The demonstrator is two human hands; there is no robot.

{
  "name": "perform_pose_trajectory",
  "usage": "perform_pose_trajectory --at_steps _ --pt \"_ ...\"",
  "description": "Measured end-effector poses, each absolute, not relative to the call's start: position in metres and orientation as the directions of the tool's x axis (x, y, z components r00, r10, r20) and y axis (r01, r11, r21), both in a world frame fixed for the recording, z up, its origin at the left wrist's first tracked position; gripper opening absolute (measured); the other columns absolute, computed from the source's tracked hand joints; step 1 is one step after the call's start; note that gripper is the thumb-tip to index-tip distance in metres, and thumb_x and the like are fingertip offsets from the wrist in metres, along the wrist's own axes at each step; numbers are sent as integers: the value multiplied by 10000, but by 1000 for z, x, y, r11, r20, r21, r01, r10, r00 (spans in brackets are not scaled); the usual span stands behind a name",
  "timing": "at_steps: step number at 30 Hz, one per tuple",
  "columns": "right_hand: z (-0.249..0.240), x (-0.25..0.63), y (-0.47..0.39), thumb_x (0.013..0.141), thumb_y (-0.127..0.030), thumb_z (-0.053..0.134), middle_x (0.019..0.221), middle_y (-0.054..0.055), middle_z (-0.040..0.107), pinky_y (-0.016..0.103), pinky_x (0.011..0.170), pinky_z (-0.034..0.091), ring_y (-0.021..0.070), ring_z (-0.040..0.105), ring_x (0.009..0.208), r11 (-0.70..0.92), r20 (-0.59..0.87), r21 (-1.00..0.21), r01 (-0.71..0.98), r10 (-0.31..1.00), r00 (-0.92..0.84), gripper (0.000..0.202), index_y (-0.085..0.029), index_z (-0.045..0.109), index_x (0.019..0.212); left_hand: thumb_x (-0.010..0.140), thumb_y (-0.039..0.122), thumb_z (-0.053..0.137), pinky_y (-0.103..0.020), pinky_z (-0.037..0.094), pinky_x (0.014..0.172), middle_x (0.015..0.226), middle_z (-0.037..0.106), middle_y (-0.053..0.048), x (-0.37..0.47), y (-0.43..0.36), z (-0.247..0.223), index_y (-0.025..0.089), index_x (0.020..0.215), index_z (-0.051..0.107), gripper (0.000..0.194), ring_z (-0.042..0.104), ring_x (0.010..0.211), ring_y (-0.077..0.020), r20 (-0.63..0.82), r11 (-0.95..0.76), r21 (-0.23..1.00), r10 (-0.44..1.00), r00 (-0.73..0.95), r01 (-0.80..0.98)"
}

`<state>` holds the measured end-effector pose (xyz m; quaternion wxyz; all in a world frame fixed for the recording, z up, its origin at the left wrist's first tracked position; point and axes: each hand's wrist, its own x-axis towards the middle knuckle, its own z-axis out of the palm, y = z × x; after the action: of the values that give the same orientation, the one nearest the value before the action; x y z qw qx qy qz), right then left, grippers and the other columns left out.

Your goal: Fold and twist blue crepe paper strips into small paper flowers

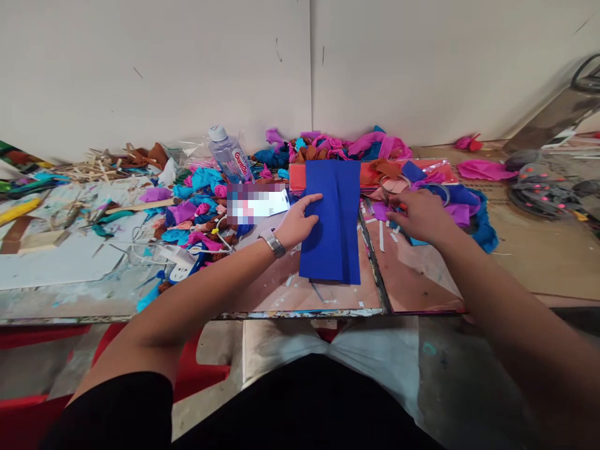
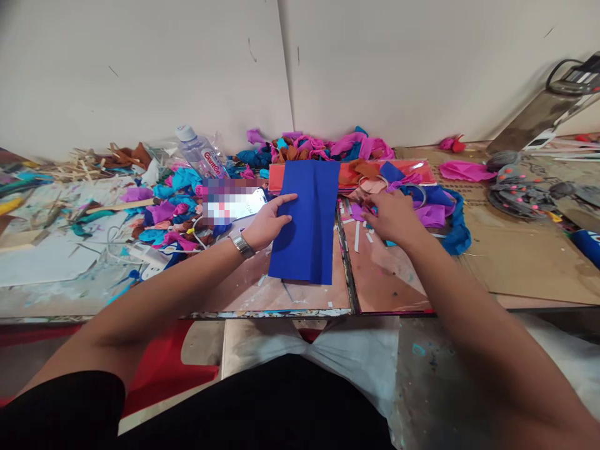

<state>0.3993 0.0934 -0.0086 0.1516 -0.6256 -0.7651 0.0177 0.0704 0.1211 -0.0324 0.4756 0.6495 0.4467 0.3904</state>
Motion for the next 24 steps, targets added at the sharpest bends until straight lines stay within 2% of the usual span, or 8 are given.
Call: perform_pose_trajectory --at_steps 2,4,7,9,11,14,19,24 --pt "-3 397 78 898 -395 671 1132 195 775 558 972 469 423 644 1133 194 294 -287 938 950 -106 297 -179 756 1082 773 62 619 -451 531 1110 1422 683 -111 73 126 -31 166 1457 622 691 677 1201 -265 71 -128 976 952 296 177" --pt "3 388 55 915 -459 710 1091 136 782 500 943 520 346 694 1035 230 297 -512 827 951 -80 292 -215 738 1072 776 68 644 -445 510 1127 1404 681 -109 74 127 -29 171 1447 619 679 665 1195 -262 80 -144 969 951 298 201" --pt "5 366 9 925 -552 740 1036 77 770 453 902 579 268 729 928 164 145 -891 422 986 -76 353 -246 699 1097 794 112 709 -458 469 1148 1414 658 -114 72 118 -26 175 1447 606 664 631 1200 -273 113 -212 931 941 317 297" --pt "0 350 -25 953 -567 727 1022 60 772 445 870 609 239 752 865 -22 -40 -993 116 987 -155 400 -276 659 1217 809 155 737 -435 468 1125 1450 630 -103 68 106 -24 193 1442 605 648 603 1209 -268 141 -253 918 928 345 306" --pt "-11 336 -58 957 -578 727 1034 64 772 422 786 628 229 766 823 -213 -178 -968 -129 955 -236 419 -285 637 1242 821 202 757 -406 495 1054 1443 625 -87 63 92 -25 214 1444 604 642 604 1151 -249 116 -243 920 918 379 308" --pt "-32 321 -99 942 -572 752 986 69 756 369 631 610 267 788 834 -409 -305 -849 -336 897 -320 442 -279 630 1250 855 265 765 -345 529 913 1426 619 -80 58 69 -26 241 1447 598 616 623 1053 -208 3 -122 957 912 410 263" --pt "-63 307 -141 1017 -526 676 964 81 729 332 596 583 213 737 770 -507 -389 -777 -372 853 -349 360 -246 651 1242 881 322 787 -320 567 801 1229 696 -65 51 37 -26 269 1415 572 578 662 863 -156 -206 194 978 831 517 78" --pt "-77 299 -159 1045 -529 627 876 34 649 316 577 577 176 685 708 -495 -383 -774 -395 862 -331 357 -241 678 1250 851 359 847 -399 592 903 1072 756 -82 50 17 -39 225 1409 618 618 717 895 -195 -231 192 973 802 551 127"
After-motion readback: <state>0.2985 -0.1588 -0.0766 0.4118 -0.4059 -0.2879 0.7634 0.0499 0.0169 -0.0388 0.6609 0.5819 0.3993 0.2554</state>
